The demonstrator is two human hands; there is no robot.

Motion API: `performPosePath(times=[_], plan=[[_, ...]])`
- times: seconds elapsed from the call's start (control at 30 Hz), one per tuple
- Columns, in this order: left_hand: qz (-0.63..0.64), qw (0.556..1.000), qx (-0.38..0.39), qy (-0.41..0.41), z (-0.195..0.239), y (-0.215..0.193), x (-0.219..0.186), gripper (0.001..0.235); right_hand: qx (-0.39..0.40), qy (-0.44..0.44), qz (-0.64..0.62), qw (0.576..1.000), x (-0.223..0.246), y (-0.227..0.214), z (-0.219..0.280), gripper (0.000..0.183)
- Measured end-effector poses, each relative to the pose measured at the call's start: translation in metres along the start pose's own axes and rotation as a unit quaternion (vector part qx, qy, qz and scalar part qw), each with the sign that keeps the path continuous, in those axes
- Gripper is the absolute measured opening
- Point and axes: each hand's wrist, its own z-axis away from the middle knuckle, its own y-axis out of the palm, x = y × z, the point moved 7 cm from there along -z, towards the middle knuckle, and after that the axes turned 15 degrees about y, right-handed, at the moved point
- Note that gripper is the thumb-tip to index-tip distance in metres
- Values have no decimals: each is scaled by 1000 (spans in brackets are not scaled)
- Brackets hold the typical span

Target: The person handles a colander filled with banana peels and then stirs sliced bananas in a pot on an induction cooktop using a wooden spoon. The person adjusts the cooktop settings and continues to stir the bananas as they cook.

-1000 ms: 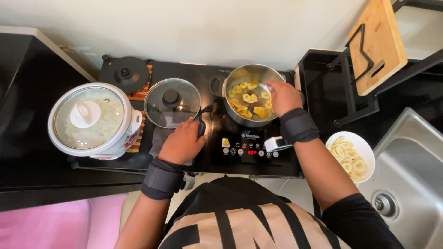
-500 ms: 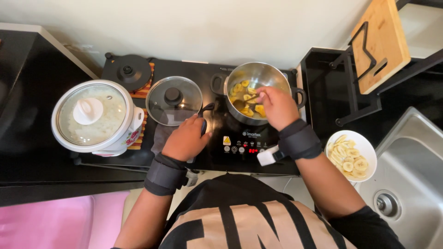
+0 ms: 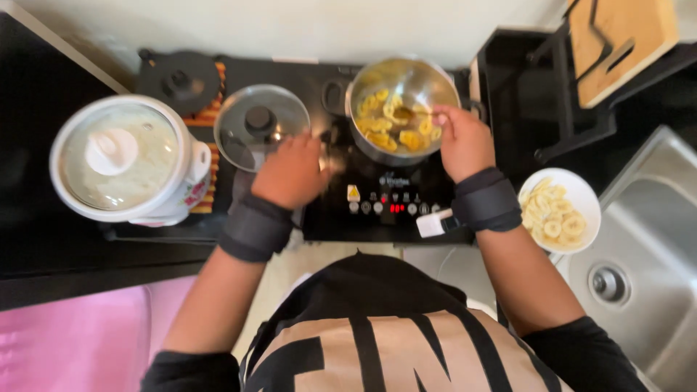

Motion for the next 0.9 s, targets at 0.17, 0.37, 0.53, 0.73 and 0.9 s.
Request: performPosePath(times=[0.17,0.37,0.53,0.73,0.9], plan=[[-107,994,16,32,-26,6,11,69,0,-27,-51,998,-5,5,10,18],[-136,990,22,43,-45,19,23,73,66,-5,-146,987,2,-11,32,24],[-122,990,33,56,-39,14,16,68,107,80,-141,981,1,-14,50,22],[-98,993,32,52,-34,12,-1,56,111,16,-164,980,2,-12,49,23],[-68,996,28,55,-25,16,-12,56,81,7,-87,993,-7,-17,42,18]])
